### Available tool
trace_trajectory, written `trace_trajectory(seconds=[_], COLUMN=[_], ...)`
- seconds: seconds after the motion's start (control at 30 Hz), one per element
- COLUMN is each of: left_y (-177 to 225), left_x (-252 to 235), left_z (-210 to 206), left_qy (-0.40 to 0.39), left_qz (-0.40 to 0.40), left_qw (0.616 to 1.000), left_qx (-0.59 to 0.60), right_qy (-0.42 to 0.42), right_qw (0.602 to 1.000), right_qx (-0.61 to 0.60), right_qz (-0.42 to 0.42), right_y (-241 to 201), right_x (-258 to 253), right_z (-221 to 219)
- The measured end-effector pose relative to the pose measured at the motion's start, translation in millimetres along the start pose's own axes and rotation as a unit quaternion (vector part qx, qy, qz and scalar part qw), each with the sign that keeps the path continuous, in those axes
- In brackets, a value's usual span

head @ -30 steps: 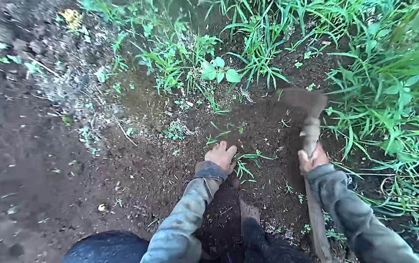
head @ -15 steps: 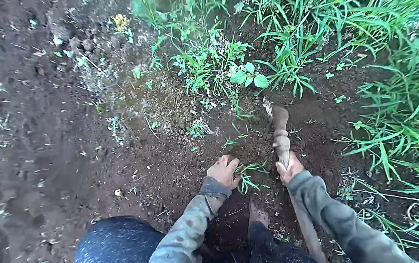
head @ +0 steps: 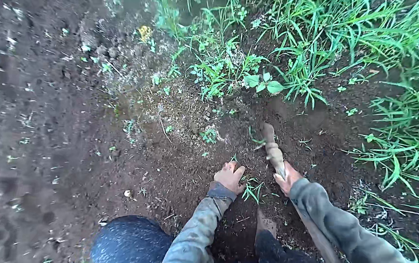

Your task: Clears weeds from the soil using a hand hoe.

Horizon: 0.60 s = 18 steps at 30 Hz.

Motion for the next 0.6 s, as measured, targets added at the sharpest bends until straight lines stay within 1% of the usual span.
trace_trajectory(seconds=[0.07, 0.1, 0.17, 0.2, 0.23, 0.27, 0.3, 0.33, 0.37, 0.4, 0.43, 0.47, 0.53, 0.6], left_y=[-1.8, -1.4, 5.1, 9.9, 14.7, 20.0, 23.3, 25.5, 26.9, 28.9, 34.3, 47.9, 95.4, 136.4], left_x=[-1.3, -2.8, -10.3, -17.4, -26.0, -36.5, -50.8, -68.9, -87.7, -104.1, -115.0, -117.5, -112.3, -102.2], left_z=[-1.2, -1.2, 7.3, 19.4, 34.6, 51.2, 66.6, 81.1, 91.7, 96.8, 90.9, 70.7, 9.6, -42.5], left_qy=[0.025, 0.019, -0.036, -0.049, -0.022, 0.031, 0.091, 0.113, 0.103, 0.078, 0.055, 0.040, -0.005, -0.111], left_qz=[-0.011, -0.011, 0.005, 0.009, 0.006, 0.000, -0.010, -0.004, 0.010, 0.025, 0.033, 0.026, -0.022, -0.038], left_qw=[1.000, 1.000, 0.999, 0.999, 0.999, 0.999, 0.995, 0.993, 0.994, 0.996, 0.998, 0.999, 0.999, 0.993], left_qx=[-0.006, -0.007, 0.006, 0.016, 0.024, 0.030, 0.030, 0.036, 0.042, 0.038, 0.019, 0.002, -0.026, -0.021], right_qy=[0.014, 0.034, 0.092, 0.119, 0.132, 0.127, 0.111, 0.087, 0.067, 0.059, 0.057, 0.057, 0.079, 0.113], right_qw=[0.999, 0.998, 0.996, 0.992, 0.989, 0.987, 0.987, 0.988, 0.990, 0.992, 0.996, 0.996, 0.992, 0.985], right_qx=[0.045, 0.045, 0.008, -0.027, -0.063, -0.094, -0.113, -0.122, -0.117, -0.098, -0.055, -0.011, 0.019, 0.049], right_qz=[0.007, 0.007, 0.017, 0.024, 0.019, 0.004, -0.015, -0.033, -0.042, -0.046, -0.051, -0.064, -0.093, -0.123], right_y=[40.2, 56.0, 77.5, 80.5, 76.8, 69.6, 65.7, 69.6, 80.4, 94.3, 112.6, 133.9, 171.1, 194.5], right_x=[17.0, 24.5, 26.1, 18.4, 9.4, 0.4, -8.5, -13.0, -9.4, 1.5, 17.6, 37.4, 67.2, 83.0], right_z=[15.3, 28.8, 60.9, 76.6, 88.7, 93.7, 87.6, 69.7, 45.5, 24.6, 12.7, 9.7, 17.8, 40.7])
Point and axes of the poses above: each hand's wrist, its own x-axis away from the middle knuckle, its own z-axis out of the back of the hand, y = z × x, the point moved 4 cm from there along -x, towards the middle knuckle, and after that the axes turned 14 degrees about -z, right-handed, at the moved point
